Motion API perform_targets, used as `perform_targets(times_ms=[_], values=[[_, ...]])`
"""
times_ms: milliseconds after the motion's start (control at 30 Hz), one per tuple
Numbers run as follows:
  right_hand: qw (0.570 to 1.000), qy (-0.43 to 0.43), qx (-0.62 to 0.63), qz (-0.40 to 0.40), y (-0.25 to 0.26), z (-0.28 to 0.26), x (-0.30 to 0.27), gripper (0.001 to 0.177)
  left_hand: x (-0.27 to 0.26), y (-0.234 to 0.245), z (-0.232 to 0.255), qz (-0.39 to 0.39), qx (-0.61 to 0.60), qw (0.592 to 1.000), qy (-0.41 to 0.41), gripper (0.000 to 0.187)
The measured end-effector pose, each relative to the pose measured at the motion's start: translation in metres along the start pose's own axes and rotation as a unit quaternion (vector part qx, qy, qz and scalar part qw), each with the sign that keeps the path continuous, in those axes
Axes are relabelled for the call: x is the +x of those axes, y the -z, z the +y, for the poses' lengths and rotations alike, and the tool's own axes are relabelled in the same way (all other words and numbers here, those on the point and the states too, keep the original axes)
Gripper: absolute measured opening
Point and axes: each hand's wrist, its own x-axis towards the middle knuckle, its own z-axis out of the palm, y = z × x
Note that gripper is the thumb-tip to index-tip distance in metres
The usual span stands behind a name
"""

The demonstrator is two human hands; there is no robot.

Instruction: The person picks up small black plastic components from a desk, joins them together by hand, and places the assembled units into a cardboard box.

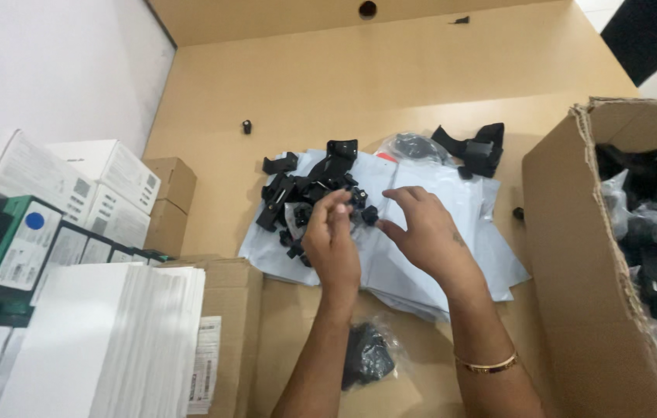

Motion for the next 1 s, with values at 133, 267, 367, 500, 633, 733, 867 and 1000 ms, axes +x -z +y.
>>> perform_targets(times_ms=[133,267,367,500,633,733,867,1000], values=[[0.999,0.016,-0.028,-0.041,-0.048,0.017,0.007,0.058,0.0,0.047,-0.02,0.09,0.309,0.923,-0.211,0.039],[0.997,0.027,0.029,-0.07,-0.062,0.021,0.011,0.084,0.007,0.055,-0.03,0.063,0.441,0.858,-0.257,0.07],[0.991,0.105,0.062,-0.051,-0.069,0.017,0.015,0.092,0.016,0.051,-0.04,0.024,0.469,0.851,-0.235,0.073],[0.992,0.096,-0.015,-0.078,-0.076,0.01,0.018,0.079,0.019,0.053,-0.057,0.025,0.442,0.856,-0.267,0.053],[0.998,0.034,0.028,-0.037,-0.078,0.012,0.017,0.05,0.017,0.051,-0.064,0.058,0.393,0.885,-0.241,0.037],[0.998,0.025,0.05,-0.018,-0.078,0.019,0.017,0.042,0.019,0.053,-0.064,0.091,0.323,0.918,-0.213,0.03],[0.997,0.045,0.062,-0.007,-0.078,0.024,0.016,0.041,0.024,0.06,-0.069,0.128,0.228,0.946,-0.191,0.025],[0.996,0.021,0.092,-0.008,-0.078,0.027,0.018,0.04,0.032,0.071,-0.081,0.142,0.167,0.963,-0.159,0.025]])
